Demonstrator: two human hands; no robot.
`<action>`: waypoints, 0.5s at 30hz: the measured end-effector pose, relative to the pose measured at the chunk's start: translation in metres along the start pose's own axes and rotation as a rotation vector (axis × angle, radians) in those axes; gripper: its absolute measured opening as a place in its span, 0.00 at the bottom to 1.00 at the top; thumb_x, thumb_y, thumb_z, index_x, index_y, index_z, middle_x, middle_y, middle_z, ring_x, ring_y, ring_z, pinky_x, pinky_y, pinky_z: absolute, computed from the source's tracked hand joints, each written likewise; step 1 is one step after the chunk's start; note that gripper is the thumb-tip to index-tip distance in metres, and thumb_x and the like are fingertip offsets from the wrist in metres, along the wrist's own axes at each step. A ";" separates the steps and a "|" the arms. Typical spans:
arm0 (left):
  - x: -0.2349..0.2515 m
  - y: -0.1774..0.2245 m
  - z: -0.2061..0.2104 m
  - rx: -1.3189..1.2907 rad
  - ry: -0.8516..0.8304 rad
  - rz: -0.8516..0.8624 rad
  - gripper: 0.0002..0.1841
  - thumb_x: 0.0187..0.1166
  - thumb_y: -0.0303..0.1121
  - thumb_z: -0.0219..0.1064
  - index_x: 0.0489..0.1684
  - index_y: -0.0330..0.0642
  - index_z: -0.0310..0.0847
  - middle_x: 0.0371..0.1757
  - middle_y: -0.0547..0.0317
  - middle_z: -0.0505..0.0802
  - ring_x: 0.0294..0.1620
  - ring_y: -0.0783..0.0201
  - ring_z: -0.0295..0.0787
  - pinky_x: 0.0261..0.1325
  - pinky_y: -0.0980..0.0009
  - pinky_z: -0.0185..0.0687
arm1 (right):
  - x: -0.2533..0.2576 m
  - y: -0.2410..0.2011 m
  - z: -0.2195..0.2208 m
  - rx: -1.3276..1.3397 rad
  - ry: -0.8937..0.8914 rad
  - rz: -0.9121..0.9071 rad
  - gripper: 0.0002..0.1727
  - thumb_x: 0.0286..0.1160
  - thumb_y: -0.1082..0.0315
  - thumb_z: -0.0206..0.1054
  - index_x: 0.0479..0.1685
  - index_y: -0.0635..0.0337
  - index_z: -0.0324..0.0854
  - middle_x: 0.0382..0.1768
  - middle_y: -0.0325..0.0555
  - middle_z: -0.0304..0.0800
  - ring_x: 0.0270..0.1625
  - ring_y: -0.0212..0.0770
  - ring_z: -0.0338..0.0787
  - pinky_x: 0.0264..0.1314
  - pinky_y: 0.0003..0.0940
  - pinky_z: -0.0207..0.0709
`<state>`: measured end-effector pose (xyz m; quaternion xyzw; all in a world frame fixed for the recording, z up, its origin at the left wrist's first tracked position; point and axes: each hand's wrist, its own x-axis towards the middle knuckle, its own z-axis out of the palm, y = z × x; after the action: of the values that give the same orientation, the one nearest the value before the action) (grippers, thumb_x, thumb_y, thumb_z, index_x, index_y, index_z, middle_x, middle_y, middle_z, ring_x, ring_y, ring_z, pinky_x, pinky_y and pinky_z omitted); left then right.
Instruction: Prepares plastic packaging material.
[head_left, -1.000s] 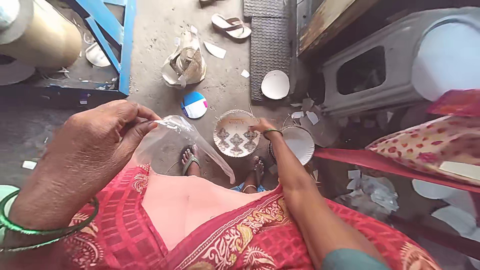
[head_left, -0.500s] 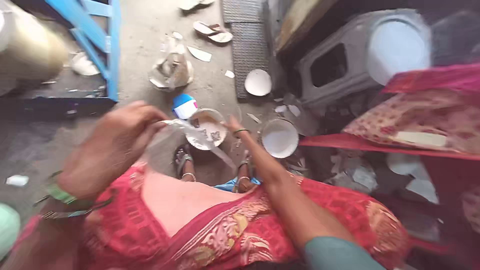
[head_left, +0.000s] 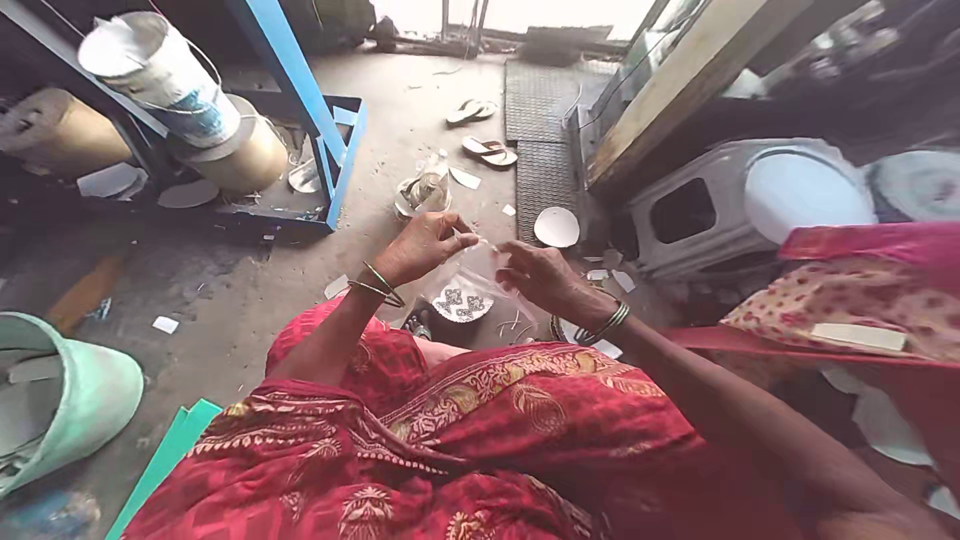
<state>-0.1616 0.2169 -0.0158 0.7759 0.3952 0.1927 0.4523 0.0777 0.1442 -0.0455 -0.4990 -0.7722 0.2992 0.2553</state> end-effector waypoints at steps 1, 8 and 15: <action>-0.002 0.002 0.002 -0.040 -0.062 0.026 0.11 0.83 0.36 0.69 0.51 0.37 0.87 0.25 0.63 0.85 0.21 0.76 0.73 0.28 0.77 0.70 | -0.009 0.006 -0.005 0.018 0.042 0.013 0.08 0.80 0.73 0.67 0.52 0.66 0.85 0.34 0.49 0.93 0.32 0.43 0.94 0.41 0.43 0.90; -0.009 -0.002 0.021 -0.062 -0.309 0.023 0.09 0.85 0.29 0.65 0.50 0.35 0.90 0.35 0.58 0.93 0.32 0.73 0.86 0.41 0.73 0.83 | -0.063 0.015 -0.043 0.202 0.112 0.216 0.05 0.81 0.73 0.67 0.44 0.66 0.85 0.32 0.46 0.91 0.29 0.34 0.87 0.35 0.31 0.83; 0.002 0.000 0.046 0.155 -0.342 0.016 0.12 0.82 0.33 0.70 0.51 0.31 0.86 0.45 0.47 0.93 0.48 0.58 0.90 0.60 0.55 0.83 | -0.077 0.070 -0.030 0.002 -0.136 0.244 0.21 0.55 0.57 0.87 0.39 0.63 0.87 0.35 0.52 0.89 0.40 0.50 0.88 0.46 0.56 0.80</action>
<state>-0.1301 0.1934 -0.0393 0.8331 0.3200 0.0304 0.4501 0.1701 0.1015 -0.0824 -0.5675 -0.7210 0.3621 0.1646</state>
